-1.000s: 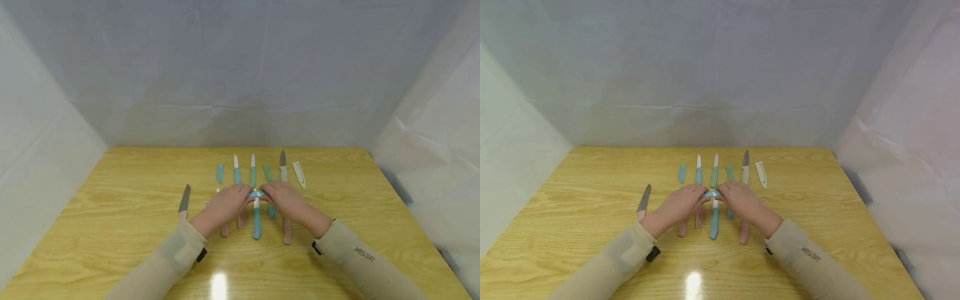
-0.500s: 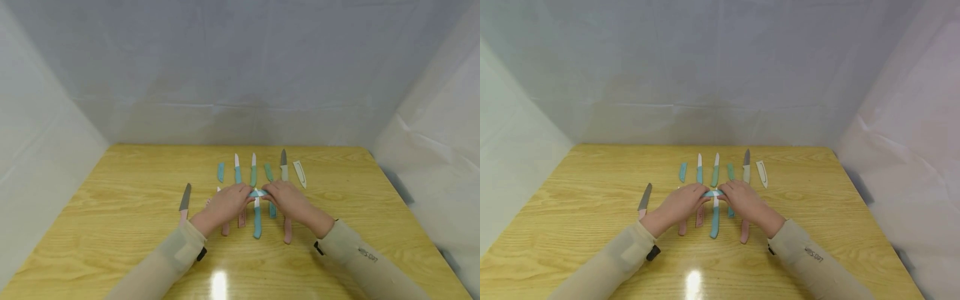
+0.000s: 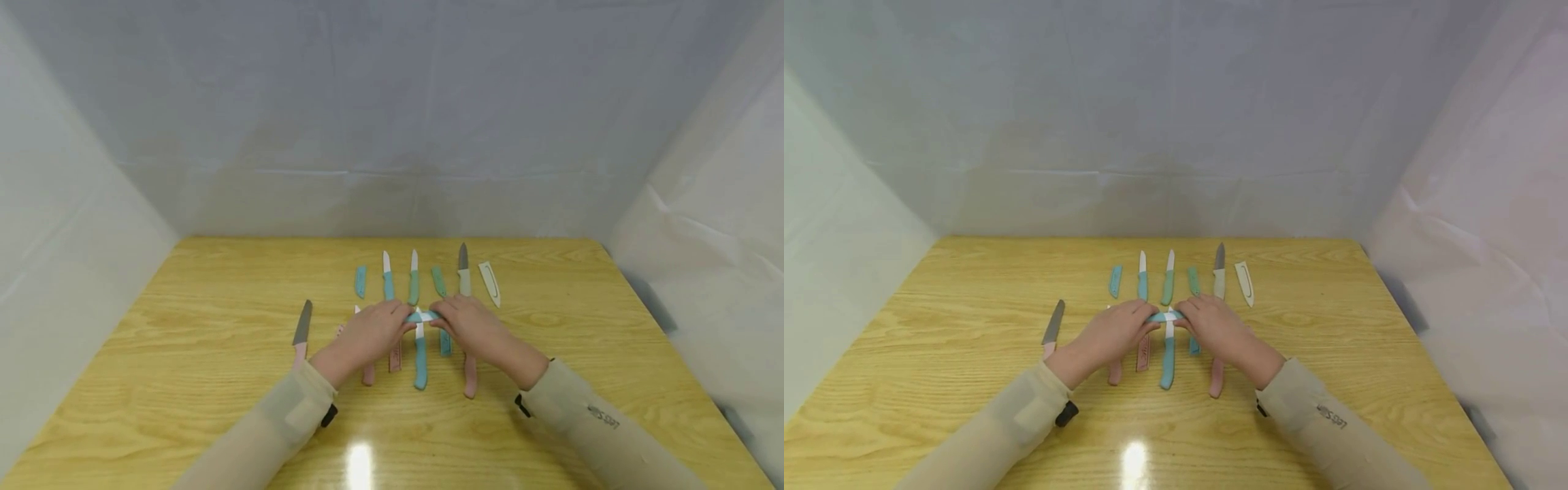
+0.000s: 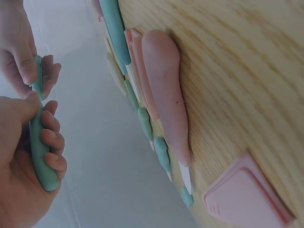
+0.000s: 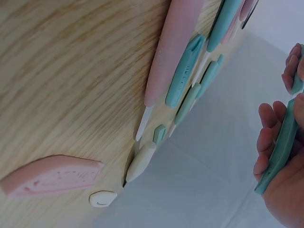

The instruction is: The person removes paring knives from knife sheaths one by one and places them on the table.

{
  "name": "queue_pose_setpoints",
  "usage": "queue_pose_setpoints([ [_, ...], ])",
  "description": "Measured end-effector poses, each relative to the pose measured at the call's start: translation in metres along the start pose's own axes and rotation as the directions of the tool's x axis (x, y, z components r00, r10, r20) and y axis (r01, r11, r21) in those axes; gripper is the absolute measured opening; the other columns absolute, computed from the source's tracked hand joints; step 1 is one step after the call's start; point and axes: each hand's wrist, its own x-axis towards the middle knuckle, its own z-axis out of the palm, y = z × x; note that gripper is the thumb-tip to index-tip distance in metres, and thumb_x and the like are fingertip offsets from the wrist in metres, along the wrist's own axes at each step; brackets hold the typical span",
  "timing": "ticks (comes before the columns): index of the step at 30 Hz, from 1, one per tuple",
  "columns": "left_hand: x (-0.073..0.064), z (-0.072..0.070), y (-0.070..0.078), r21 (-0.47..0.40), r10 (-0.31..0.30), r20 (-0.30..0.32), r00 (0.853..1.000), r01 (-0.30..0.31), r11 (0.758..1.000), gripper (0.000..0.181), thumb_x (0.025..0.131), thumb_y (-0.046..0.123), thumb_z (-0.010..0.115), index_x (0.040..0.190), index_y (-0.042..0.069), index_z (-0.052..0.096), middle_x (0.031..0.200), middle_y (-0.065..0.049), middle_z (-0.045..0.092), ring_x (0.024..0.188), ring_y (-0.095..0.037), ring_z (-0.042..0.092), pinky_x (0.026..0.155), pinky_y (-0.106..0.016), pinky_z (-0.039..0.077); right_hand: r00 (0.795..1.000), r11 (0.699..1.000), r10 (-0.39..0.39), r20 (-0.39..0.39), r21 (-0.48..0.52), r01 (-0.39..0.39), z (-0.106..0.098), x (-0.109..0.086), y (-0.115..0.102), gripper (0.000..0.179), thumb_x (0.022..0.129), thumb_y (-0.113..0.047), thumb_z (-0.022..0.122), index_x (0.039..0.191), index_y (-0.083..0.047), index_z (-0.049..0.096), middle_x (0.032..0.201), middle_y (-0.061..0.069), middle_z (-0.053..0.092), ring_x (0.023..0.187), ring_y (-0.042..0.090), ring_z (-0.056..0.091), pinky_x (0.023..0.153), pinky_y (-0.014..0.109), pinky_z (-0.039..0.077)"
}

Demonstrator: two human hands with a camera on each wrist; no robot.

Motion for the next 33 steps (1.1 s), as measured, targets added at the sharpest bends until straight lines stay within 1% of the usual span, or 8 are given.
queue_pose_setpoints([
  [10, -0.0013, 0.0006, -0.0012, -0.017, 0.010, -0.003, 1.000, -0.010, 1.000, 0.024, 0.101, 0.025, 0.053, 0.116, 0.009, 0.061, 0.092, 0.002, 0.062, 0.075, -0.008, 0.054, 0.066, -0.024, 0.049, 1.000, 1.000, -0.012, 0.004, -0.003, 0.012, 0.0002, -0.0004, 0.0015, 0.024, 0.091, -0.024, 0.066, 0.108, -0.007, 0.065, 0.093, 0.003, 0.066, 0.080, 0.017, 0.060, 0.075, 0.034, 0.050],
  [16, -0.0009, 0.0010, -0.0015, -0.007, 0.010, -0.004, 1.000, -0.010, 1.000, 0.024, 0.101, 0.025, 0.053, 0.117, 0.009, 0.061, 0.090, 0.003, 0.060, 0.073, -0.007, 0.051, 0.064, -0.022, 0.048, 1.000, 1.000, -0.021, -0.006, -0.006, 0.021, -0.0001, -0.0017, 0.0022, 0.025, 0.092, -0.025, 0.064, 0.108, -0.006, 0.065, 0.095, 0.004, 0.067, 0.083, 0.018, 0.061, 0.076, 0.034, 0.051],
  [22, -0.0008, 0.0015, -0.0016, -0.012, 0.004, 0.001, 1.000, -0.004, 1.000, 0.024, 0.101, 0.025, 0.053, 0.117, 0.009, 0.061, 0.089, 0.003, 0.060, 0.072, -0.007, 0.050, 0.064, -0.022, 0.048, 1.000, 1.000, -0.012, -0.001, 0.007, 0.012, -0.0005, -0.0016, 0.0032, 0.024, 0.091, -0.023, 0.066, 0.107, -0.005, 0.065, 0.094, 0.004, 0.067, 0.082, 0.018, 0.061, 0.076, 0.034, 0.051],
  [26, -0.0008, 0.0023, -0.0017, -0.024, -0.003, 0.011, 1.000, 0.003, 1.000, 0.025, 0.101, 0.026, 0.053, 0.118, 0.010, 0.061, 0.092, 0.002, 0.061, 0.074, -0.007, 0.052, 0.065, -0.022, 0.049, 1.000, 1.000, -0.009, 0.002, 0.012, 0.009, -0.0004, -0.0025, 0.0043, 0.024, 0.091, -0.023, 0.066, 0.106, -0.005, 0.066, 0.093, 0.003, 0.067, 0.081, 0.017, 0.061, 0.075, 0.033, 0.051],
  [29, -0.0005, 0.0026, -0.0017, -0.020, -0.002, 0.005, 1.000, 0.002, 1.000, 0.026, 0.100, 0.026, 0.053, 0.118, 0.010, 0.061, 0.094, 0.002, 0.063, 0.075, -0.007, 0.054, 0.066, -0.022, 0.050, 1.000, 1.000, -0.014, -0.009, 0.013, 0.014, -0.0007, -0.0032, 0.0052, 0.023, 0.090, -0.022, 0.066, 0.106, -0.005, 0.066, 0.093, 0.003, 0.067, 0.079, 0.016, 0.060, 0.074, 0.033, 0.051],
  [33, -0.0001, 0.0028, -0.0022, -0.014, 0.001, -0.006, 1.000, -0.001, 1.000, 0.025, 0.100, 0.026, 0.053, 0.118, 0.010, 0.061, 0.093, 0.002, 0.062, 0.074, -0.007, 0.053, 0.064, -0.022, 0.049, 1.000, 1.000, -0.020, -0.024, 0.013, 0.020, -0.0011, -0.0035, 0.0061, 0.023, 0.090, -0.022, 0.066, 0.105, -0.005, 0.065, 0.091, 0.003, 0.066, 0.077, 0.016, 0.058, 0.072, 0.032, 0.050],
])
